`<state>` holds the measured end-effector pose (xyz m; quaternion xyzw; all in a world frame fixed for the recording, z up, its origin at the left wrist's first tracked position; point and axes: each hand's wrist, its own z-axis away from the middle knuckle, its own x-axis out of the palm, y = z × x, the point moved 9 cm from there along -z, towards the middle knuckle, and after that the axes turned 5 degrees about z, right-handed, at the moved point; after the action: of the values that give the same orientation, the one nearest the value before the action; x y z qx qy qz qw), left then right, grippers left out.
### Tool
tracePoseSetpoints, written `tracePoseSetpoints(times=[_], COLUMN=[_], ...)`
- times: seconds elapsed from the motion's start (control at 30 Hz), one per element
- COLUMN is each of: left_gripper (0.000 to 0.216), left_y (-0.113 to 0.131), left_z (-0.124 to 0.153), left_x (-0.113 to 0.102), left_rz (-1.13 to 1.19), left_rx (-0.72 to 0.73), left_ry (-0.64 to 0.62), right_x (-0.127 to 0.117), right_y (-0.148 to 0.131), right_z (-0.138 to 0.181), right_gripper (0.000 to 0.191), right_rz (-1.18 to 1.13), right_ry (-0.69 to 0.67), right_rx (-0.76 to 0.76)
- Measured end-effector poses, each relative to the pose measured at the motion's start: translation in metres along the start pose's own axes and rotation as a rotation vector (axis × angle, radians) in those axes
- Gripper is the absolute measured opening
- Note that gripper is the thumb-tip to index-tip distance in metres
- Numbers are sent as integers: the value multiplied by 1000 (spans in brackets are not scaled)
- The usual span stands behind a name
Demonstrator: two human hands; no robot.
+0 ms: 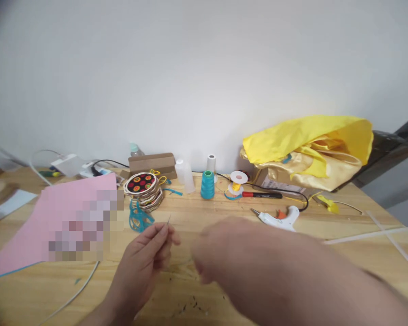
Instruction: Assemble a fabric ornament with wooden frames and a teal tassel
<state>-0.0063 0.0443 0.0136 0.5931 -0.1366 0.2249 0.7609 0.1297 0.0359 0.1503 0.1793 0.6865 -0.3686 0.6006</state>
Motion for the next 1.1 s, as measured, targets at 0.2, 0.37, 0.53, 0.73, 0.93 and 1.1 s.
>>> tracePoseSetpoints(times=[0.2, 0.37, 0.53, 0.73, 0.93, 1.1], left_gripper=[24, 23, 23, 25, 25, 29], left_y=[-18, -28, -34, -37, -38, -37], left_z=[5, 10, 10, 8, 7, 8], left_x=[27, 32, 29, 27, 23, 24], left_rz=[-58, -106, -117, -138, -237, -333], left_rx=[-144, -187, -211, -184, -142, -141], left_ry=[-101, -116, -116, -119, -134, -139], right_x=[34, 40, 46, 48, 50, 50], right_y=[-8, 20, 35, 38, 40, 47], right_z=[-21, -31, -28, -28, -24, -23], right_gripper=[27, 21, 16, 15, 14, 15], right_rz=[82, -8, -12, -55, -104, -207], right_ry=[-204, -128, -51, 9, 46, 102], right_rx=[-122, -81, -39, -25, -1, 101])
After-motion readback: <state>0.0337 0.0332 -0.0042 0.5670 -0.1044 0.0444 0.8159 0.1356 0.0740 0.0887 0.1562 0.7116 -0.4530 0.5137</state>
